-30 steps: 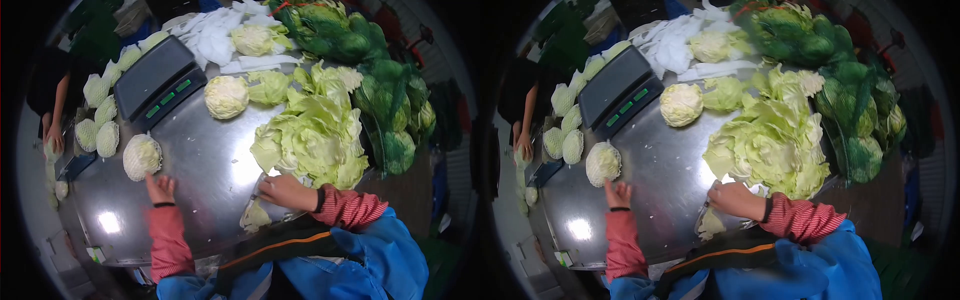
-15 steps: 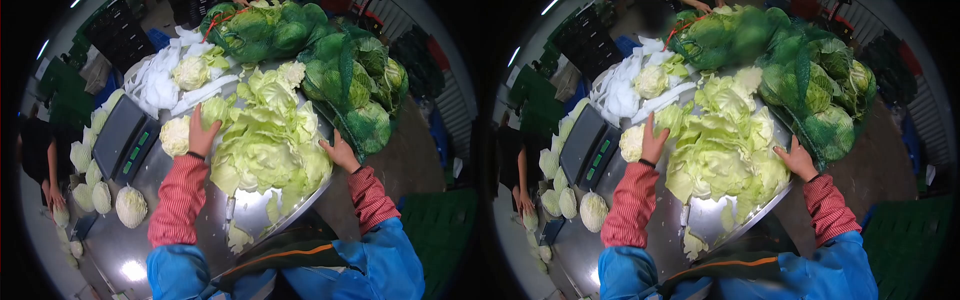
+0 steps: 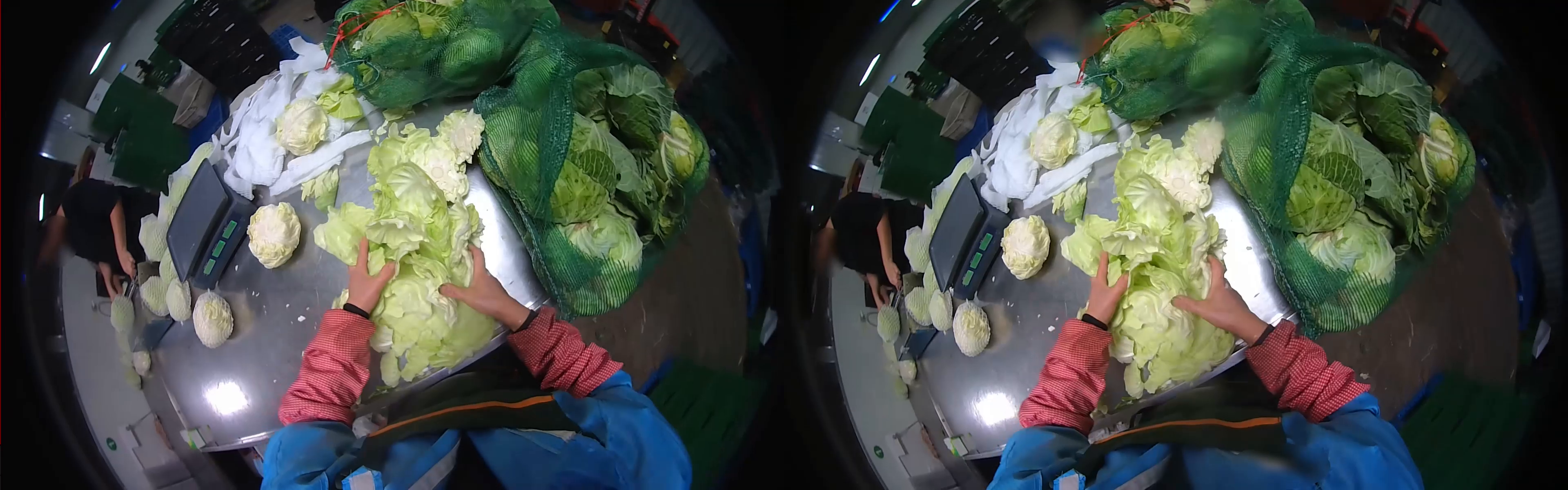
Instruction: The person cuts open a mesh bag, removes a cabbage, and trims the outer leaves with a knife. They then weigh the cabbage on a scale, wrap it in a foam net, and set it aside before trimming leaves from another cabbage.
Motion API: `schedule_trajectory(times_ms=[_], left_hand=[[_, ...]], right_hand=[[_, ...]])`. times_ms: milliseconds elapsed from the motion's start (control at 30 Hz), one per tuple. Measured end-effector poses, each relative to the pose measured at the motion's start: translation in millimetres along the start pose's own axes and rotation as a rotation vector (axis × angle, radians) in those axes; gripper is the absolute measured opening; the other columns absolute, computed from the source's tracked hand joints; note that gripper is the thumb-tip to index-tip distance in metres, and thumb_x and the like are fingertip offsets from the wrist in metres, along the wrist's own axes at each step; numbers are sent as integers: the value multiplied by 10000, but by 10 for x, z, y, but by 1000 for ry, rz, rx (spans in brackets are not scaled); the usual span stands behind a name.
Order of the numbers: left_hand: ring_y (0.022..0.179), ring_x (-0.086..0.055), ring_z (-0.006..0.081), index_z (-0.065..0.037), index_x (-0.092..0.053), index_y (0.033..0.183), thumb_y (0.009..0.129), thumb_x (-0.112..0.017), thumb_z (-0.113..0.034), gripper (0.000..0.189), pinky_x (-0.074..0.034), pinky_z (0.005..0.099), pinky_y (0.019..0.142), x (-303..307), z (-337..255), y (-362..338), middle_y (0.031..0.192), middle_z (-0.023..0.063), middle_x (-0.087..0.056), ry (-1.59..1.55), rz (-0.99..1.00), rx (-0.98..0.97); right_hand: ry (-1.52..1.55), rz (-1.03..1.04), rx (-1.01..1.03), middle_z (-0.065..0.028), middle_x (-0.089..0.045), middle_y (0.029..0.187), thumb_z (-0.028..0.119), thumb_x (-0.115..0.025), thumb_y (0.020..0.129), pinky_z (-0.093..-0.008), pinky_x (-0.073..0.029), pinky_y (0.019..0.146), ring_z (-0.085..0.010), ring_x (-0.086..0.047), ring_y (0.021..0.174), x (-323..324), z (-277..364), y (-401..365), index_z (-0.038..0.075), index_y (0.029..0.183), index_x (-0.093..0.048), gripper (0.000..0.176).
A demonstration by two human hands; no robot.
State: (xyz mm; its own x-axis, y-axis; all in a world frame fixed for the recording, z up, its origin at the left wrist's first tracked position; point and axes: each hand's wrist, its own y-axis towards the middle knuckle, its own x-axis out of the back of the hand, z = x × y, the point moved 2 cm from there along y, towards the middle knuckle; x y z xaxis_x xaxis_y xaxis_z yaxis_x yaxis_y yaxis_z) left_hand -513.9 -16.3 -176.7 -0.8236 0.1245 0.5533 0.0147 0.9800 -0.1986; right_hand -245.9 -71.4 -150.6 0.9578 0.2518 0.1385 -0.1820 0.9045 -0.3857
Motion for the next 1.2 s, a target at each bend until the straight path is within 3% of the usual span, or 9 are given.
schedule_trajectory(times_ms=[200, 333, 567, 600, 633, 733, 867, 967, 1200], left_hand=[[1200, -527, 320, 34, -422, 1426, 737, -843, -320, 881, -418, 398, 1025, -245, -249, -257, 1304, 247, -528, -331, -180, 108], [1228, -503, 293, 71, -438, 1396, 785, -796, -216, 765, -396, 385, 1048, -284, -239, -383, 1316, 230, -528, -161, -286, 66], [1237, -479, 277, 48, -399, 1434, 844, -660, -40, 651, -376, 365, 1061, -224, -729, -758, 1378, 200, -465, -466, -394, -71], [1236, -479, 275, 46, -398, 1435, 843, -647, -17, 646, -375, 362, 1061, -171, -815, -762, 1377, 195, -467, -466, -411, -104], [1237, -480, 274, 40, -401, 1436, 836, -648, -8, 650, -369, 364, 1066, -110, -987, -783, 1382, 194, -471, -542, -392, -133], [1134, -568, 230, -8, -312, 1487, 826, -631, 72, 738, -476, 331, 966, 9, -1739, -791, 1353, 149, -508, -562, -365, -293], [1138, -581, 226, -15, -324, 1487, 798, -712, -16, 790, -482, 325, 965, -156, -3125, -718, 1328, 122, -546, -624, -311, -497], [1143, -585, 231, 17, -356, 1450, 897, -660, -56, 635, -486, 338, 970, -467, -4088, -397, 1342, 139, -542, -452, -262, -725], [1089, -606, 194, 29, -369, 1442, 904, -617, 17, 593, -500, 312, 941, -2209, -6540, 207, 1276, 132, -587, -513, -17, -912]], right_hand=[[133, 28, 143, -272, -380, 1436, 379, -814, 788, -397, -323, 1116, -335, -405, 1339, -13, -22, 84, -3, 1486, -117, 1058], [192, 80, 197, -262, -342, 1453, 383, -777, 827, -399, -296, 1131, -326, -365, 1362, -19, 30, 13, 22, 1491, -124, 999], [125, 53, 352, -279, -423, 1410, 439, -761, 824, -406, -350, 1105, -355, -458, 1310, 103, 375, -409, 42, 1510, -96, 1035], [202, 134, 397, -332, -199, 1515, 406, -764, 835, -443, -237, 1172, -408, -261, 1418, 196, 537, -508, 13, 1517, -14, 1088], [208, 117, 441, -320, -218, 1509, 394, -765, 835, -430, -237, 1171, -393, -277, 1412, 291, 698, -616, 12, 1518, -13, 1086], [148, 11, 635, -306, -305, 1475, 372, -756, 840, -403, -293, 1142, -375, -351, 1378, 667, 1098, -814, 12, 1517, -22, 1062], [120, -127, 802, -255, -367, 1430, 361, -770, 817, -401, -349, 1104, -344, -419, 1323, 1593, 1634, -1107, 26, 1514, -50, 1057], [113, -249, 936, -226, -382, 1411, 355, -785, 796, -395, -365, 1091, -304, -433, 1298, 2553, 1937, -1338, 18, 1509, -58, 1072], [165, -526, 1107, -161, -467, 1323, 349, -751, 825, -366, -410, 1051, -204, -473, 1229, 5159, 2131, -1663, -32, 1474, -137, 971]])
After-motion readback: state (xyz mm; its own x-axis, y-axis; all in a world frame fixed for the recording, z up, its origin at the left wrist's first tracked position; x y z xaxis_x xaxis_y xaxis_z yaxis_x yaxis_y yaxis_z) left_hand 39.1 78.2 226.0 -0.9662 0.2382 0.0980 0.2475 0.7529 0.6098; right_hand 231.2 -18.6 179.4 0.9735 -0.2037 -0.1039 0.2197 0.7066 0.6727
